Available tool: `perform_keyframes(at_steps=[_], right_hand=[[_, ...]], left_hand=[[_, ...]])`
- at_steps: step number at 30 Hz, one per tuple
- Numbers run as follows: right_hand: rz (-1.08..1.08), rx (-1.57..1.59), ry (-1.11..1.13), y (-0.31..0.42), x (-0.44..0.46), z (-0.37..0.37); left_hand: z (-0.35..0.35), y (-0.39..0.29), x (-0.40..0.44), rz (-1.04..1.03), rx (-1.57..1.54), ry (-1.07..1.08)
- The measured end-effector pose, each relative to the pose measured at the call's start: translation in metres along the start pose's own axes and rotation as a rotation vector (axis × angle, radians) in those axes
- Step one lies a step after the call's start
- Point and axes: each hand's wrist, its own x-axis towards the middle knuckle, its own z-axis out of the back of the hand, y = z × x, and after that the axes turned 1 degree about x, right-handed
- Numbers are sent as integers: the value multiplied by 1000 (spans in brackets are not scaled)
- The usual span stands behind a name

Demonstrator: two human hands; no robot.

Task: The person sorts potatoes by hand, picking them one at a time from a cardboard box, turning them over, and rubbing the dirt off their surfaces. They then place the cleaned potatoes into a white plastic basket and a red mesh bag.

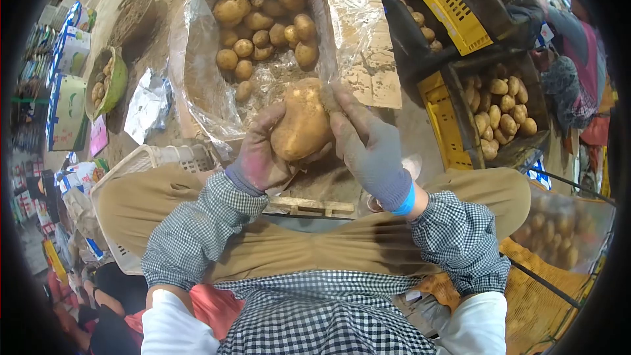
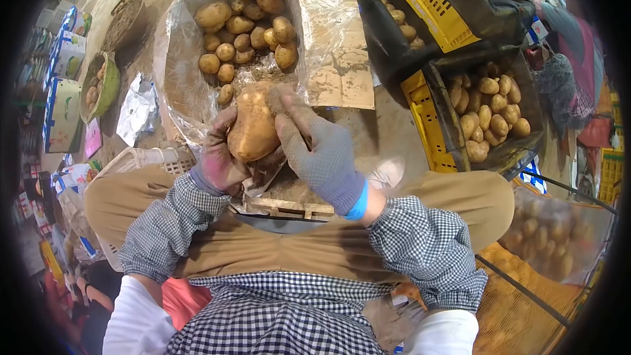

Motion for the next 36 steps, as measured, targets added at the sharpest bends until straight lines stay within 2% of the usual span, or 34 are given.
perform_keyframes(at_steps=[4,6,9,12,14,16,19,21,22,23,25,27,28,30,32,34,36], right_hand=[[21,42,-41,4,5,4],[-113,153,5,16,-1,3],[-100,239,-4,14,-5,-3],[6,224,17,8,-8,-1],[-33,253,9,13,-2,3],[-74,280,5,14,0,4],[20,178,17,5,-1,3],[297,-137,112,1,-4,1],[294,-133,107,3,-1,2],[165,-45,34,7,4,4],[39,37,-39,11,5,6],[137,11,18,10,1,5],[169,3,38,9,0,5],[276,-176,92,1,-3,2],[218,-154,36,4,7,5],[168,-144,-11,6,9,8],[271,-207,148,6,4,8]], left_hand=[[-6,1,-1,-26,125,-8],[-6,1,0,-40,175,-8],[-1,-2,-1,-9,262,24],[-7,-3,-5,3,148,41],[-13,-4,-8,-54,308,11],[-17,-1,-7,-68,340,-3],[-15,1,-6,-92,374,-31],[-6,-1,-8,-103,373,-54],[-1,-3,-9,-121,417,4],[2,-2,-10,-127,437,33],[-10,2,-7,-175,459,75],[-4,-1,0,-215,460,92],[9,-7,6,-159,350,305],[19,-7,5,-93,239,509],[-20,3,-2,-270,692,-145],[-11,2,1,-347,804,-125],[-7,-2,4,-430,918,-110]])
